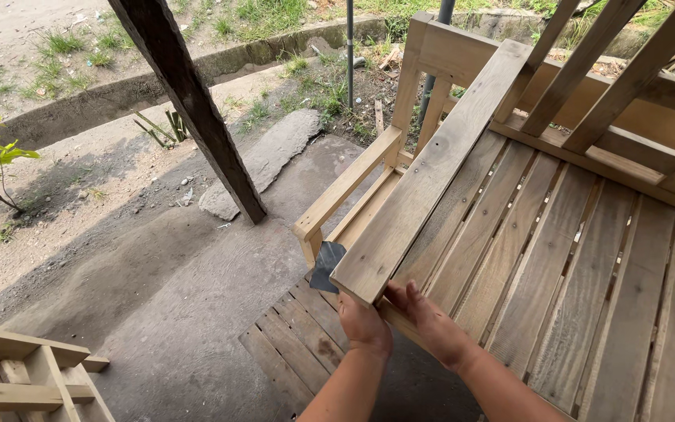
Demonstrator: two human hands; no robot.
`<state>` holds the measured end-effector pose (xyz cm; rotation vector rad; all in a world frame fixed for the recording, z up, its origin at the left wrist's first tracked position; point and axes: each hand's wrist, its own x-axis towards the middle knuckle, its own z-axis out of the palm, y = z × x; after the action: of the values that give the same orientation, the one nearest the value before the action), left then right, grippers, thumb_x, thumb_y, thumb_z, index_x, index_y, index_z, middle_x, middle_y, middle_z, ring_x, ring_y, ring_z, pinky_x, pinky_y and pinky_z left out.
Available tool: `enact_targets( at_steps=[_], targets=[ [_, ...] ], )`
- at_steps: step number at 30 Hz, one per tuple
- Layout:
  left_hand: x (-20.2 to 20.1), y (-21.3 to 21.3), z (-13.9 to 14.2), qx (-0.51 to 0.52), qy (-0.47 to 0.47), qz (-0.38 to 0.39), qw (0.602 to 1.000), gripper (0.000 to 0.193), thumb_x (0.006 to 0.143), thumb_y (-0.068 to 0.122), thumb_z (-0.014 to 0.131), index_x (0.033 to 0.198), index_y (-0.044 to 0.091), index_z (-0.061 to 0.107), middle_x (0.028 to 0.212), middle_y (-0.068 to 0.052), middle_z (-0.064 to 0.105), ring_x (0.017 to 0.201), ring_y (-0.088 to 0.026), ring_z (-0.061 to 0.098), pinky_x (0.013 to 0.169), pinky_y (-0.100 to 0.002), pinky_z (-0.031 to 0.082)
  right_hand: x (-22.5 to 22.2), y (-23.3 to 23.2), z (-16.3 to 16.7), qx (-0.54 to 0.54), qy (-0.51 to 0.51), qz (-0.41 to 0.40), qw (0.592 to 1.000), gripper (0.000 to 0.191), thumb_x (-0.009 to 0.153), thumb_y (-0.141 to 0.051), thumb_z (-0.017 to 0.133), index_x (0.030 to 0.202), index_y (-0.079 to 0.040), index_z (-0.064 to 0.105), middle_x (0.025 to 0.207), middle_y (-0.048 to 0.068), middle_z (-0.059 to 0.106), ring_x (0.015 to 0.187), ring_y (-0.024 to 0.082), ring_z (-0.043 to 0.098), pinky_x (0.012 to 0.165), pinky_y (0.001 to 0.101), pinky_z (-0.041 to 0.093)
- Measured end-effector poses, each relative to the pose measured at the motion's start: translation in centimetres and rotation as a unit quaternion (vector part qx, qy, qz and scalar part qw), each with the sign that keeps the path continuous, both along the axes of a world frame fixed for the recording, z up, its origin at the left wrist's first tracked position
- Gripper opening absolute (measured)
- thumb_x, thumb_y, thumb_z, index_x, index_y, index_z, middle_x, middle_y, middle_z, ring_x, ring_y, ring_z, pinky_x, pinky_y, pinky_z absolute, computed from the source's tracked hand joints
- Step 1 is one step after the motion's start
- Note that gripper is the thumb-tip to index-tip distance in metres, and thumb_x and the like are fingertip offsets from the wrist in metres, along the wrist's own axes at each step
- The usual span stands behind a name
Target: The person sands the seat and armrest of a wooden chair using a sanding block. They move the block back and forth across the slats and along the edges to smooth the surface.
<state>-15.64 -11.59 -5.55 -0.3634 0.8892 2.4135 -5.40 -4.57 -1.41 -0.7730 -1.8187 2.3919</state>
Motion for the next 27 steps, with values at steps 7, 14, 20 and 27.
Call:
enact_targets(
  at_steps=[7,14,20,27],
  targets=[
    [-2.2,0.2,-2.9,-0.109,-0.249,-0.07,0.96,0.057,0.105,0.052,0.032,0.127,0.01,0.064,0.12,-0.005,0.07,0.106,-0.022,0.064,0.085,-0.039,0.045,0.3,-0.2,0.5,0.028,-0.09,-0.001,0.996,0.099,0.087,-0.077,0.021,0.16,-0.011,0.029,0.167,0.009,0.032,0.157,0.019,0.021,0.126,0.04,0.014],
    [-0.4,-0.1,0.1,0.029,-0.034,-0.009,0.999,0.034,0.105,0.031,0.051,0.123,0.004,0.06,0.115,-0.012,0.067,0.103,-0.027,0.066,0.091,-0.04,0.054,0.1,-0.8,2.1,-0.019,-0.024,0.008,0.999,0.098,0.089,-0.076,0.024,0.159,-0.007,0.028,0.167,0.015,0.033,0.157,0.025,0.026,0.127,0.0419,0.02],
    [-1.0,0.9,-3.0,-0.041,-0.16,-0.015,0.986,0.047,0.104,0.045,0.04,0.12,0.007,0.064,0.114,-0.01,0.07,0.101,-0.027,0.068,0.085,-0.039,0.054,0.5,-0.8,2.4,0.028,-0.066,0.036,0.997,0.1,0.086,-0.079,0.014,0.161,-0.013,0.017,0.171,0.008,0.021,0.159,0.02,0.016,0.127,0.0402,0.011],
    [-1.6,0.3,-2.0,-0.013,-0.189,-0.028,0.982,0.047,0.104,0.042,0.048,0.127,0.004,0.064,0.116,-0.009,0.071,0.104,-0.025,0.068,0.089,-0.038,0.055,0.5,-0.5,1.9,-0.013,-0.033,0.037,0.999,0.101,0.086,-0.078,0.014,0.162,-0.011,0.016,0.17,0.011,0.025,0.158,0.021,0.021,0.126,0.0387,0.012]
  ],
)
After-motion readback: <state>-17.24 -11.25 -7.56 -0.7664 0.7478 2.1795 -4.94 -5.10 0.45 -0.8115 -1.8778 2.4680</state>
